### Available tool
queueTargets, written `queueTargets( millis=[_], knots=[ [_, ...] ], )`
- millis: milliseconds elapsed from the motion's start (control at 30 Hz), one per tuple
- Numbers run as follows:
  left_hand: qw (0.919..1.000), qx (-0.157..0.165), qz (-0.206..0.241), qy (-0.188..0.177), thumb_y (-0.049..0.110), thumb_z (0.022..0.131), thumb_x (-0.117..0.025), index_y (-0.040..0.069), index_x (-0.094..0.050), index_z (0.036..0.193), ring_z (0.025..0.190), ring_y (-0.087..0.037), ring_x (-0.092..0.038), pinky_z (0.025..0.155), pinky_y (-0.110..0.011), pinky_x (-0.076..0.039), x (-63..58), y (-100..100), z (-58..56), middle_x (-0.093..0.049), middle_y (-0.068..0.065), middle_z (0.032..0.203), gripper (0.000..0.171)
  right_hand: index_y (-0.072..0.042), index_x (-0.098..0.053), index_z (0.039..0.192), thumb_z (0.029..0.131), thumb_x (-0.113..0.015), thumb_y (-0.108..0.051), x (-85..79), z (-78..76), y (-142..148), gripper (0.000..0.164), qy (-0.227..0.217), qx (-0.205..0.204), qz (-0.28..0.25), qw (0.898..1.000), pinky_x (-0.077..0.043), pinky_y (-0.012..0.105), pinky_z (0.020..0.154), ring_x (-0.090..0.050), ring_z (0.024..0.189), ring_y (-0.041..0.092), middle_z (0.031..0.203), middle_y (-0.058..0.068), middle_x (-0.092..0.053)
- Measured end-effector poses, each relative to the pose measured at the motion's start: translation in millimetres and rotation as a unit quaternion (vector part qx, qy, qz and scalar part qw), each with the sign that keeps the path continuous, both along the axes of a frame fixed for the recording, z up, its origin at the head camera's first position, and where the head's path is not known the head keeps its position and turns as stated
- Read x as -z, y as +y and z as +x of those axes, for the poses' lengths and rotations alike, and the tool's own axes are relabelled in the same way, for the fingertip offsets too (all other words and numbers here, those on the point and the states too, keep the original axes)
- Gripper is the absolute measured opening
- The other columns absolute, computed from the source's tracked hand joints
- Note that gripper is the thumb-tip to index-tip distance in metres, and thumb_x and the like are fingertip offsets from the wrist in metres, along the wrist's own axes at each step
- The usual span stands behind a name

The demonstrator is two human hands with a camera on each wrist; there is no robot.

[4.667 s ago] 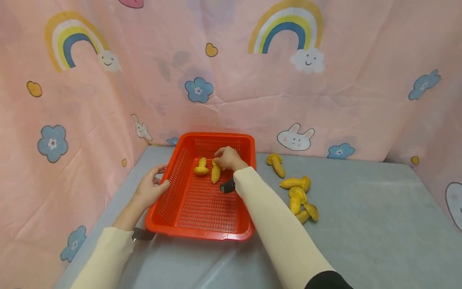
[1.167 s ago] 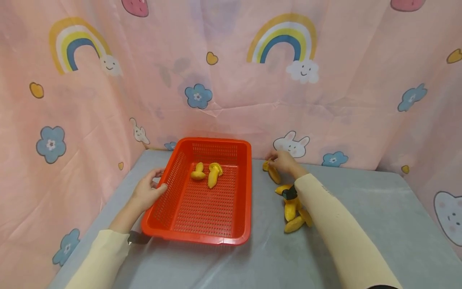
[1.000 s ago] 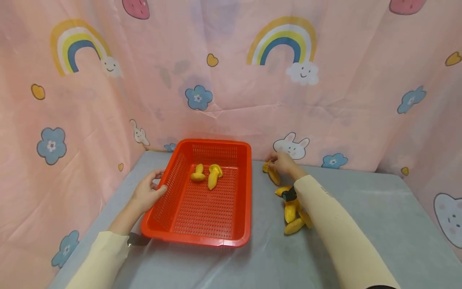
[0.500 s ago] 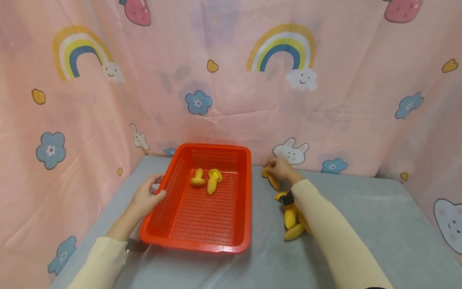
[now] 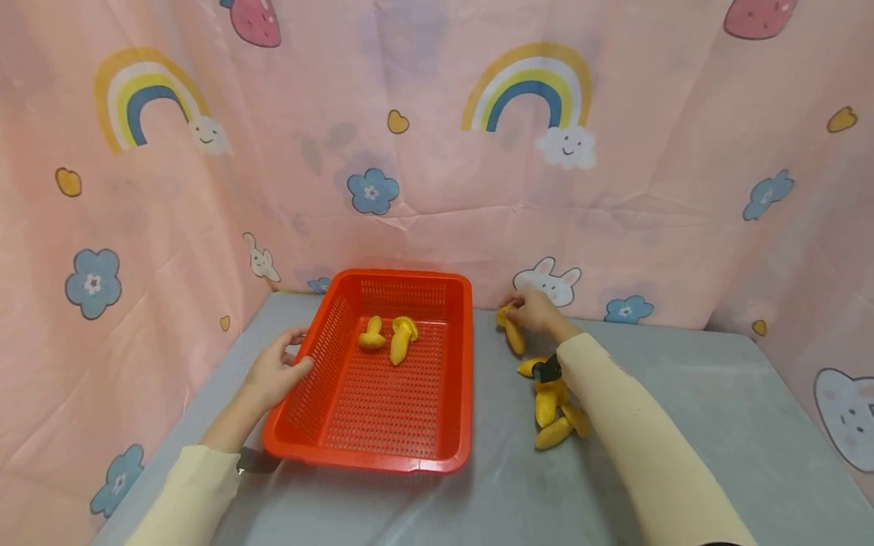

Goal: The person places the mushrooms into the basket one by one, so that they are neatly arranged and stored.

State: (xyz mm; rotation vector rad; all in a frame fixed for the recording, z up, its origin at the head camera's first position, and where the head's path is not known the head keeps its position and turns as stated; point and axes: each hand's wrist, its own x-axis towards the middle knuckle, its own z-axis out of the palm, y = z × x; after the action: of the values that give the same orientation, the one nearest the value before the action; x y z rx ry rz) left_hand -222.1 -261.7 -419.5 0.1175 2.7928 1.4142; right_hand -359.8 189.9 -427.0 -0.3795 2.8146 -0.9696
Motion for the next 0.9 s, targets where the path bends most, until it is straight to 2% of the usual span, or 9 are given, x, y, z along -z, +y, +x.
queueTargets(
  millis=[133, 267, 367, 533, 667, 900],
  knots=[
    [1.0, 0.0, -0.001, 0.001, 0.014, 0.092, -0.056, 0.007, -0.039, 0.142, 0.084, -0.024, -0.058, 0.064, -0.032, -0.059, 0.4, -0.6, 0.2, -0.045, -0.018, 0.134, 0.054, -0.003, -0.066, 0.111, 0.093, -0.055, -0.01, -7.6, 2.4, 0.2, 0.022, 0.015, -0.009, -0.013, 1.0, -0.053, 0.039, 0.082, -0.06, 0.102, 0.035, 0.116, 0.024, -0.063],
    [1.0, -0.004, 0.0, -0.002, 0.014, 0.091, -0.057, 0.008, -0.038, 0.143, 0.085, -0.024, -0.058, 0.064, -0.032, -0.059, 0.4, -0.7, -0.1, -0.045, -0.018, 0.134, 0.055, -0.006, -0.068, 0.105, 0.092, -0.057, -0.014, -16.0, 6.6, 1.2, 0.019, 0.06, -0.034, -0.026, 0.997, -0.051, 0.043, 0.083, -0.06, 0.101, 0.037, 0.109, 0.023, -0.066],
    [1.0, -0.005, -0.003, -0.005, 0.015, 0.091, -0.057, 0.008, -0.038, 0.143, 0.085, -0.025, -0.059, 0.064, -0.032, -0.059, 0.1, -0.7, -0.6, -0.046, -0.018, 0.135, 0.056, -0.007, -0.068, 0.104, 0.091, -0.058, -0.016, -23.0, 10.2, 0.6, 0.018, 0.076, -0.048, -0.033, 0.995, -0.05, 0.045, 0.083, -0.059, 0.101, 0.037, 0.107, 0.023, -0.066],
    [1.0, -0.005, -0.006, -0.004, 0.015, 0.092, -0.057, 0.007, -0.038, 0.144, 0.085, -0.024, -0.059, 0.064, -0.032, -0.058, -2.4, -0.4, -0.7, -0.046, -0.019, 0.135, 0.056, -0.007, -0.066, 0.111, 0.094, -0.056, -0.016, -32.7, 13.1, -3.8, 0.022, 0.057, -0.03, -0.022, 0.998, -0.05, 0.038, 0.08, -0.058, 0.099, 0.033, 0.114, 0.022, -0.065],
    [1.0, -0.004, -0.004, -0.006, 0.014, 0.092, -0.057, 0.007, -0.037, 0.144, 0.084, -0.024, -0.059, 0.065, -0.032, -0.059, -4.1, 0.6, -0.1, -0.045, -0.019, 0.136, 0.056, -0.006, -0.066, 0.113, 0.094, -0.056, -0.014, -38.9, 15.1, -4.7, 0.023, 0.063, -0.025, -0.013, 0.998, -0.05, 0.034, 0.075, -0.059, 0.097, 0.03, 0.114, 0.021, -0.066],
    [1.0, 0.0, -0.003, -0.004, 0.014, 0.092, -0.056, 0.006, -0.037, 0.144, 0.083, -0.024, -0.058, 0.064, -0.032, -0.058, -4.0, 0.3, -0.2, -0.045, -0.02, 0.136, 0.056, -0.006, -0.066, 0.111, 0.095, -0.058, -0.017, -51.5, 21.8, -8.4, 0.021, 0.072, -0.029, -0.026, 0.997, -0.052, 0.036, 0.074, -0.058, 0.1, 0.034, 0.116, 0.02, -0.063]
  ],
)
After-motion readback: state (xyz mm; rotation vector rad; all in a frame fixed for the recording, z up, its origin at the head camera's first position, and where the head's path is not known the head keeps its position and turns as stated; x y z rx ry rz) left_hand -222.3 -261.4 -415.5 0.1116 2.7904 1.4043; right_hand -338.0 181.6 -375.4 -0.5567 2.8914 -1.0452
